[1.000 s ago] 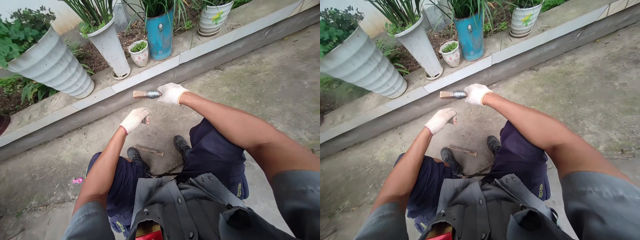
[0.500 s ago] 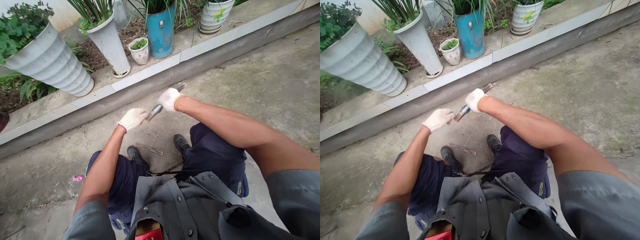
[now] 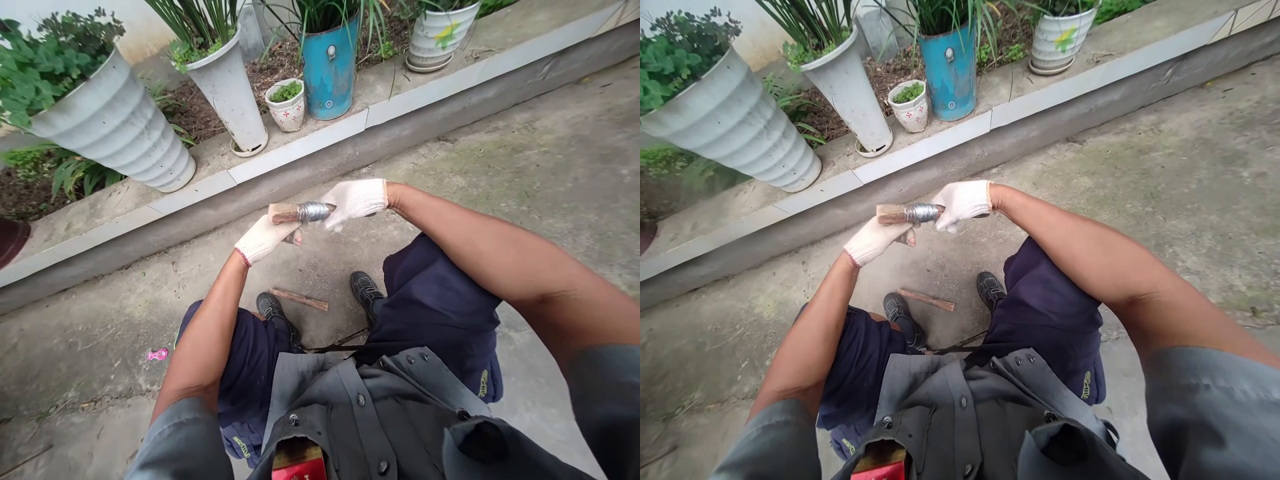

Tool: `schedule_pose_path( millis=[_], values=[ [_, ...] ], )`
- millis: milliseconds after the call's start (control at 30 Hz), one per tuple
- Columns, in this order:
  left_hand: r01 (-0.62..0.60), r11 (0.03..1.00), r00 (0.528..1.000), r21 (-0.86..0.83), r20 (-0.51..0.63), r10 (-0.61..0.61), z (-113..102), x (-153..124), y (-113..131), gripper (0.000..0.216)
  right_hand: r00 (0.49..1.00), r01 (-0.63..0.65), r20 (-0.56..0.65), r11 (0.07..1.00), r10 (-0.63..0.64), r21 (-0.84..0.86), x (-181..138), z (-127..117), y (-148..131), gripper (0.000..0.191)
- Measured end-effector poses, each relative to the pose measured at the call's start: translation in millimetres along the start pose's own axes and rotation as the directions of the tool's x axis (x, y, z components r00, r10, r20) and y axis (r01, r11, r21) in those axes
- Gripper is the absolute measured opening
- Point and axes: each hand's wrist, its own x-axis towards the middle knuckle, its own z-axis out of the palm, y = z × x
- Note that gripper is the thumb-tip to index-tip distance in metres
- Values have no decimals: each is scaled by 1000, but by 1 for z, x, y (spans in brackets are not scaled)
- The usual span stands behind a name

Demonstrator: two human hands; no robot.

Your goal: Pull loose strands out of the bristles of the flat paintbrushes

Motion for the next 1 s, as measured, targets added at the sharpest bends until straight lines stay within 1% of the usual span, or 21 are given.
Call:
schedule_pose_path(
  millis=[67,133,200,267,367,467,567,667,767,833,900,1000],
  values=[
    [60,997,998,-41,-32,-61,9,3,-1,29,996,-47,-84,998,44,-40,4,-1,-4,24],
    [119,992,992,-37,-47,-121,17,6,-4,26,981,-120,-171,983,95,-140,11,-2,-6,27],
    [158,987,986,-29,-40,-159,23,10,-8,23,961,-190,-245,947,126,-259,18,-3,-4,30],
    [175,985,984,-7,-22,-175,27,12,-12,22,945,-242,-294,906,140,-347,23,-3,-1,32],
    [165,983,986,79,2,-166,28,14,-15,22,924,-316,-334,863,187,-393,29,0,4,35],
    [116,969,993,220,10,-122,25,13,-12,24,900,-406,-339,810,273,-424,33,7,1,35],
    [103,908,994,406,-1,-112,20,13,-11,30,896,-437,-314,755,316,-488,35,15,-9,31],
    [117,800,992,588,-24,-127,17,14,-12,34,922,-387,-259,717,288,-579,35,22,-20,27],
    [74,696,995,714,-3,-102,16,14,-10,34,969,-243,-143,691,200,-680,35,27,-24,25],
    [55,657,995,752,12,-98,14,12,-5,34,988,-136,-50,683,143,-717,34,26,-21,25],
    [54,661,995,749,14,-97,10,9,0,34,991,-76,30,714,134,-696,33,21,-14,26],
    [46,746,997,665,12,-72,1,5,5,33,986,-17,130,837,105,-547,25,9,0,21]
  ],
)
